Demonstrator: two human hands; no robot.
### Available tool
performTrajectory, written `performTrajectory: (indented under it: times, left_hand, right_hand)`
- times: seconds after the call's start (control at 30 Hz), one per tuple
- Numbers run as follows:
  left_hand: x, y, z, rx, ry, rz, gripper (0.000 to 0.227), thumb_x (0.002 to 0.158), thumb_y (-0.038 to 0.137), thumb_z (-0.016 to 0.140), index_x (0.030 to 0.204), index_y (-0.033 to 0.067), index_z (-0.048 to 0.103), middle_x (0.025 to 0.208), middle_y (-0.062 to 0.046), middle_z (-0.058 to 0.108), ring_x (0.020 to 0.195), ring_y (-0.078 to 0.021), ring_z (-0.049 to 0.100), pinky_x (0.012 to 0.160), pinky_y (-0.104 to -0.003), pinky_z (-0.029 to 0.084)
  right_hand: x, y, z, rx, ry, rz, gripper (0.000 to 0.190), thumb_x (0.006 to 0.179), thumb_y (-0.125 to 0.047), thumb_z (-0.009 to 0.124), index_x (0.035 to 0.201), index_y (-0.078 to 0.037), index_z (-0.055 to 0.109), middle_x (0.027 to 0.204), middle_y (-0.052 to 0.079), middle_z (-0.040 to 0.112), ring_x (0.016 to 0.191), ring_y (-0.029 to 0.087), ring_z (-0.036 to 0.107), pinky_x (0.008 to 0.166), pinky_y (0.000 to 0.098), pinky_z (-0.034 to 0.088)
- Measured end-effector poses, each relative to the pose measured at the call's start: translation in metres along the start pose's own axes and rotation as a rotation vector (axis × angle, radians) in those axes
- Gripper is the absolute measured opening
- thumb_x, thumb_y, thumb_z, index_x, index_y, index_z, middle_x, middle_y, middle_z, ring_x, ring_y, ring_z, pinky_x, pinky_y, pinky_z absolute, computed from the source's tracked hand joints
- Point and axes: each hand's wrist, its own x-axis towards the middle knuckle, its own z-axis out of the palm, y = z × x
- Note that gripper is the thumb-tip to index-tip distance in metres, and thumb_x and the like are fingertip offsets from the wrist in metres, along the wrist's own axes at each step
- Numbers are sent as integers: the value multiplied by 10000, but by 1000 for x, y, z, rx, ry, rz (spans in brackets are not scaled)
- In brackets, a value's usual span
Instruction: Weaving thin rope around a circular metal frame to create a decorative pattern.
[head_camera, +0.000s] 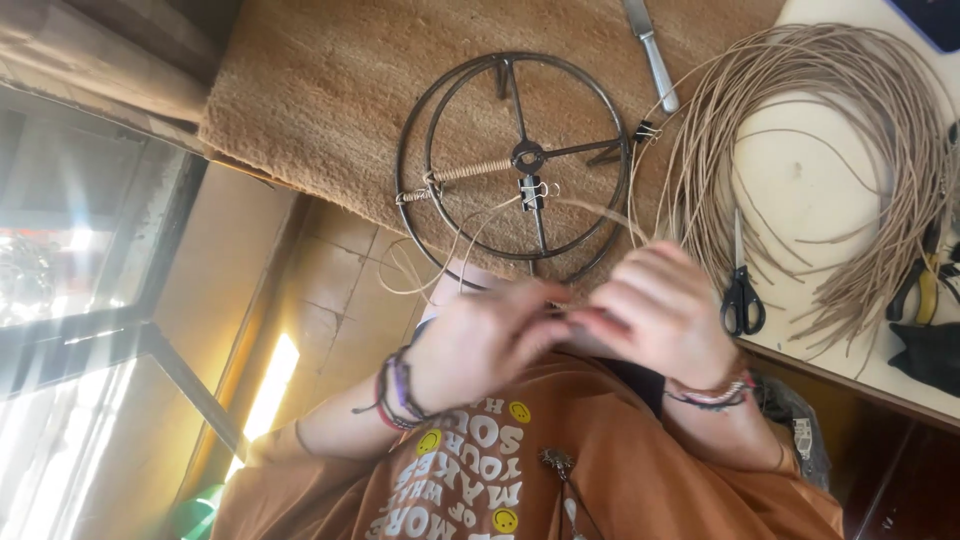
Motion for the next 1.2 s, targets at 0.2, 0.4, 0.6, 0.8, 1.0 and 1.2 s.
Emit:
performTrajectory:
  times: [0.2, 0.4, 0.6, 0.8, 1.0, 1.2]
  left_hand:
    - [-35, -70, -29, 696, 32, -432, 340, 954, 429, 692, 692, 234, 599, 522, 50, 586, 531, -270, 681, 499, -377, 549]
    - [-25, -55, -33, 624, -44, -343, 244, 931, 343, 697, 747, 207, 611, 525, 22, 586, 517, -265, 681, 506, -373, 564]
    - [-7, -32, 4, 139, -116, -131, 304, 1046, 335, 524, 1226, 103, 604, 655, -106, 694, 616, -340, 736, 562, -440, 602]
    - [-15, -64, -12, 310, 59, -193, 181, 1007, 291, 646, 904, 148, 688, 649, -89, 688, 615, -347, 706, 572, -414, 560]
    - [-42, -98, -61, 934, 129, -228, 221, 972, 413, 678, 850, 236, 730, 806, 10, 649, 766, -244, 635, 721, -388, 439]
    - [2, -10, -17, -38, -54, 187, 489, 1000, 240, 401, 1354, -71, 533, 973, -286, 678, 836, -469, 713, 711, -541, 604]
  right_hand:
    - [-18, 12, -13, -140, 43, 65, 167, 990, -286, 691, 873, -166, 701, 687, -21, 550, 662, 172, 593, 838, 359, 376]
    - [-31, 41, -3, -150, 72, 100, 285, 1033, -360, 618, 840, -157, 674, 741, -12, 559, 794, 216, 613, 945, 444, 398]
    - [-16, 60, 54, 238, -96, 121, 266, 1095, -217, 453, 914, -77, 588, 776, 51, 474, 676, 266, 596, 677, 385, 521]
    - [-30, 75, 33, 202, -14, 89, 252, 1037, -255, 569, 852, -105, 652, 728, 0, 461, 636, 157, 484, 656, 317, 471]
    - [-78, 81, -7, 59, 42, 199, 205, 978, -261, 681, 864, -100, 734, 674, 6, 511, 602, 194, 512, 654, 322, 491]
    - [23, -6, 1, 72, -139, 34, 103, 949, -134, 673, 863, -83, 701, 655, 46, 543, 565, 235, 570, 537, 367, 511]
